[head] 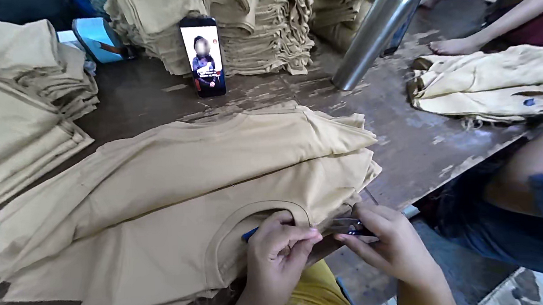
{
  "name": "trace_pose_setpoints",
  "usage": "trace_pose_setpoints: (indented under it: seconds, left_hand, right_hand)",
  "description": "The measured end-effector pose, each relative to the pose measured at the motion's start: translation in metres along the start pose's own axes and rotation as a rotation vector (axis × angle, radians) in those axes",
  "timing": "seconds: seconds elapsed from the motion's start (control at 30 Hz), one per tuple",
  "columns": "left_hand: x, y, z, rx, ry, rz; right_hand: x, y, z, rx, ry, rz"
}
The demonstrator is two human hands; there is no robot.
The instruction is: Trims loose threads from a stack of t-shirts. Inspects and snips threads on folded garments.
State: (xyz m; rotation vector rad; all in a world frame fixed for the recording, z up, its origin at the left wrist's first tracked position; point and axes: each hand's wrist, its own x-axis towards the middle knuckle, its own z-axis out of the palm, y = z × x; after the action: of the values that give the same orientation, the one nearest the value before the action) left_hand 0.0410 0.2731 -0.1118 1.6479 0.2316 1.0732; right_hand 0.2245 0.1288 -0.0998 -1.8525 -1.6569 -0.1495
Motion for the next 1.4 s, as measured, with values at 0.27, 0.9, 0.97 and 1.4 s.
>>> trace_pose_setpoints:
  seconds: [0.27,0.9,0.97,1.4]
  left_hand:
    - [-0.007,-0.002,-0.005,0.022,-0.058,0.032]
    - [-0.01,0.003,-0.008,0.044,-0.1,0.045]
    - [-0.015,0.014,-0.015,0.181,-0.194,0.024]
    - [-0.027,0.01,-0.016,0.555,-0.218,0.176]
  right_hand:
    - [0.009,-0.004,0.008,-0.097,-0.037,-0.09]
    - [0.014,-0.006,0.019,-0.07,-0.04,-0.162]
    - [0.013,-0.01,0.016,-0.017,0.001,-0.13]
    - [0.04,-0.03,0.033,0.526,-0.032,0.091]
